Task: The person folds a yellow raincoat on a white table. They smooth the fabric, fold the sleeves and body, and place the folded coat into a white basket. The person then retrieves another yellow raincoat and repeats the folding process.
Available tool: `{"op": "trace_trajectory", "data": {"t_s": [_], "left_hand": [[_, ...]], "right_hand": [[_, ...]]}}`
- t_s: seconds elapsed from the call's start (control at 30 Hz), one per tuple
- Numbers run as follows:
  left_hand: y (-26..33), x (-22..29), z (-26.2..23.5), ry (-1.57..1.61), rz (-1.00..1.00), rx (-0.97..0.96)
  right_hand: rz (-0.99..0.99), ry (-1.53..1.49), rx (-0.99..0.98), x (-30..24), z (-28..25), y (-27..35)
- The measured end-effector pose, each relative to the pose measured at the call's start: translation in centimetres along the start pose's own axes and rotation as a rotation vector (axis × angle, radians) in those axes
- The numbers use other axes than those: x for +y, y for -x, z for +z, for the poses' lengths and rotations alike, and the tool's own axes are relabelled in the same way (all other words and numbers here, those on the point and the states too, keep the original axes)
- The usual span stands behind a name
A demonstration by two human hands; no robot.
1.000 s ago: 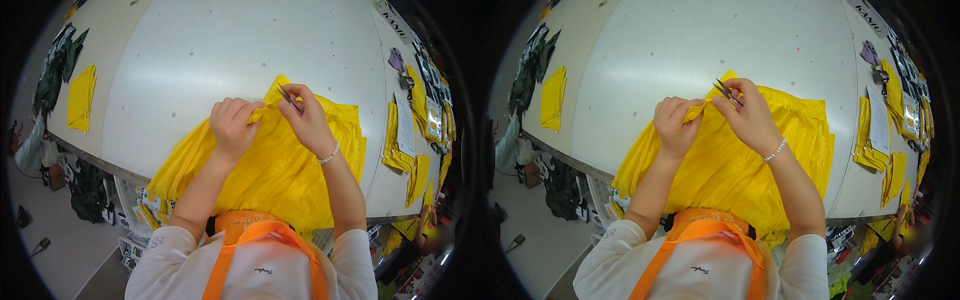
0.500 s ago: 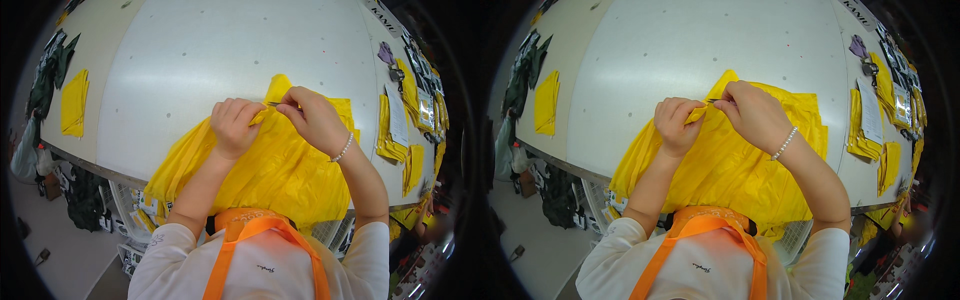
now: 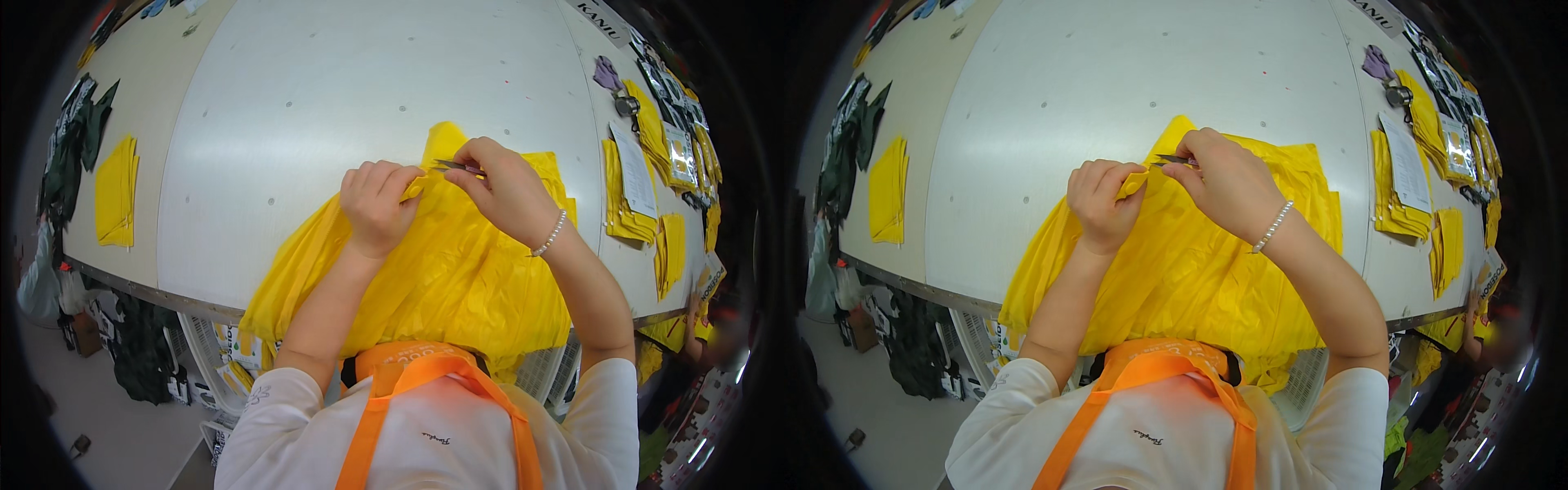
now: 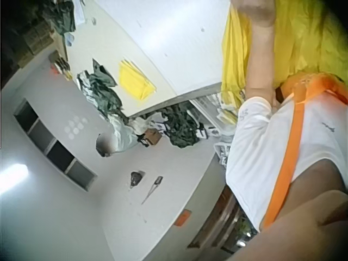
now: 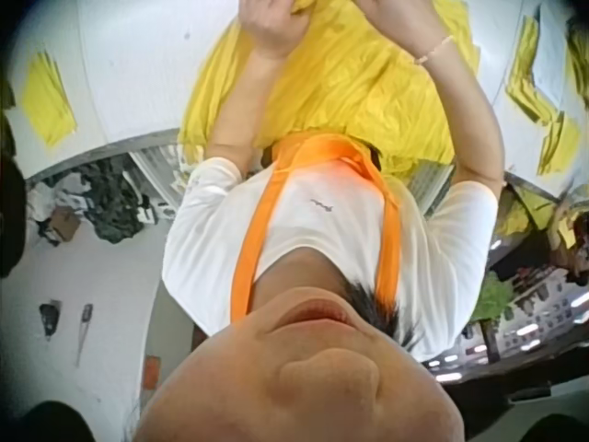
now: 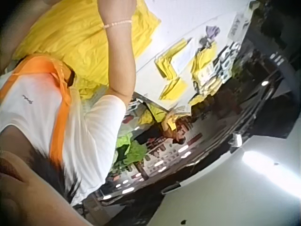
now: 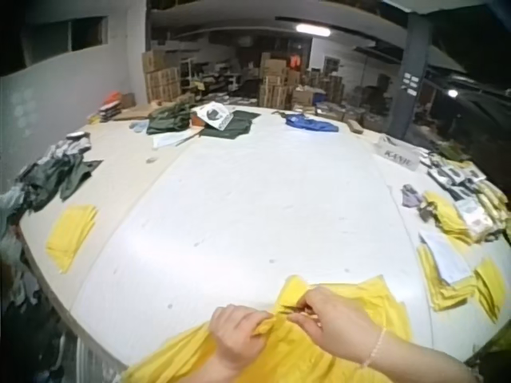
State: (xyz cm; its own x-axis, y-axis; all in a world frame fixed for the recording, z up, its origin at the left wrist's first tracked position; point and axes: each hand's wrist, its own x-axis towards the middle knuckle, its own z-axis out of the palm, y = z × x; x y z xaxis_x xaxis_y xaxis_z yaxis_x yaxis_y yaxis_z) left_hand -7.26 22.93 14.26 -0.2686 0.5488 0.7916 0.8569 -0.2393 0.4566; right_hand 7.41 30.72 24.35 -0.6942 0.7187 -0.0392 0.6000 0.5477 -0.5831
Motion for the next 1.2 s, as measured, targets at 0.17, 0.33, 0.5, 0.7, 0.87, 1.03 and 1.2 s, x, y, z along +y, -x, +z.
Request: {"op": "trace_trajectory", "data": {"t_s": [0.17, 0.33, 0.5, 0.7, 0.87, 1.03, 1.2], "left_hand": [[0.1, 0.2, 0.1, 0.0, 0.024, 0.011], [0.2, 0.1, 0.0, -0.021, 0.041, -0.004], [0.1, 0.1, -0.1, -0.009, 0.05, -0.006], [0.1, 0.1, 0.0, -0.002, 0.061, -0.02], [0.2, -0.1, -0.2, -0.011, 0.07, -0.01], [0.2, -0.2, -0.5, -0.003, 0.068, -0.017], [-0.3, 0.5, 0.2, 0.029, 0.059, -0.064]], "right_hand": [[0.009, 0.056, -0.016, -0.3, 0.4, 0.1], [0.015, 0.172, -0.079, -1.1, -0.2, 0.0], [-0.02, 0.228, -0.075, -1.5, -0.3, -0.1], [0.038, 0.195, -0.155, -1.3, -0.7, -0.7], [0.028, 0.215, -0.16, -1.5, -0.8, -0.9], [0.016, 0.239, -0.145, -1.8, -0.7, -0.9], [0.059, 0.113, -0.04, 0.0, -1.3, 0.6]]}}
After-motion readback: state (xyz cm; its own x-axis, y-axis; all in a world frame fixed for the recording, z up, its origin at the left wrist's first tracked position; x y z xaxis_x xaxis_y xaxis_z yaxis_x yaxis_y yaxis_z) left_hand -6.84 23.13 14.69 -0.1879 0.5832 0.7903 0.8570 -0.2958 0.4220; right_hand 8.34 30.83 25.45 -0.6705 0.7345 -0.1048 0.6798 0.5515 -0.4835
